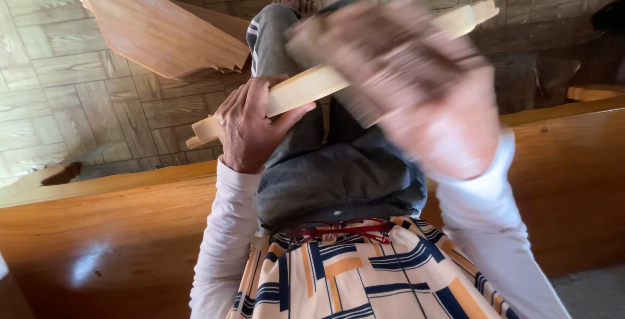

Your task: The person sits on the floor and sands a light-colored wooden piece using a sanding block. They hold the wood with one hand and rub the sanding block along the edges and flat surfaces, flipping the piece to work on different sides.

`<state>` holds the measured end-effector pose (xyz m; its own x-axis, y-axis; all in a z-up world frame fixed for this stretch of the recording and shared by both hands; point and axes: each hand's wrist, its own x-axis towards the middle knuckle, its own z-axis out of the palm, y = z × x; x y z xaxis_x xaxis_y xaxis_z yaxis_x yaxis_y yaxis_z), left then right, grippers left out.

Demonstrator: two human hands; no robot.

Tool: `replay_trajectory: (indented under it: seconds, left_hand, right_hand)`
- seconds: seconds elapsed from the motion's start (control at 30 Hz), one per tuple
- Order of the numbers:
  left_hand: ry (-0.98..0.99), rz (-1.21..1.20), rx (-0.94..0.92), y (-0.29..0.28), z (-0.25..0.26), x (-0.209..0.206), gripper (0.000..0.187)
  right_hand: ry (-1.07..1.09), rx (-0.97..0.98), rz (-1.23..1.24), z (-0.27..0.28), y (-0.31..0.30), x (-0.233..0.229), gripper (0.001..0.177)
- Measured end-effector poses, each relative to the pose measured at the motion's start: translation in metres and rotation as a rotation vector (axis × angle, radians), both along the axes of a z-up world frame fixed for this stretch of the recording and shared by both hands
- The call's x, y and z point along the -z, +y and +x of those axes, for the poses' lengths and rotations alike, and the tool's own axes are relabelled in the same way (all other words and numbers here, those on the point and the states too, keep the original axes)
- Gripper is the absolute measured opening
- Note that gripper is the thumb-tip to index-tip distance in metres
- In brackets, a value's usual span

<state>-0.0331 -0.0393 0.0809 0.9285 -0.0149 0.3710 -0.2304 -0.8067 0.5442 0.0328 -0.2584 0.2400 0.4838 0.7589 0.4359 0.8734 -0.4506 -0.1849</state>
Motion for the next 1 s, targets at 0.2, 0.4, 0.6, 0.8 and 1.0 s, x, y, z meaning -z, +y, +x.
replay_trajectory:
  seconds: [0.2, 0.4, 0.6, 0.8, 1.0]
  left_hand:
    - [-0.020, -0.077, 0.056, -0.001, 0.005, -0.009, 0.047]
    - [0.024, -0.051, 0.052, -0.003, 0.005, -0.009, 0.051]
    - [0.019, -0.046, 0.056, 0.000, 0.000, -0.004, 0.045]
    - [0.006, -0.072, 0.046, -0.001, 0.001, -0.005, 0.039]
    - [-0.040, -0.084, 0.106, -0.004, -0.002, -0.014, 0.041]
  right_hand:
    - [-0.101, 0.305, -0.351, 0.025, -0.082, 0.022, 0.027]
    - [-0.122, 0.127, -0.191, -0.006, 0.015, 0.041, 0.037]
    - [0.050, -0.173, -0.136, -0.025, 0.049, 0.033, 0.036]
    - [0.030, -0.095, -0.213, 0.004, -0.017, 0.021, 0.062]
    - [-0.156, 0.470, -0.766, 0.030, -0.163, 0.039, 0.048]
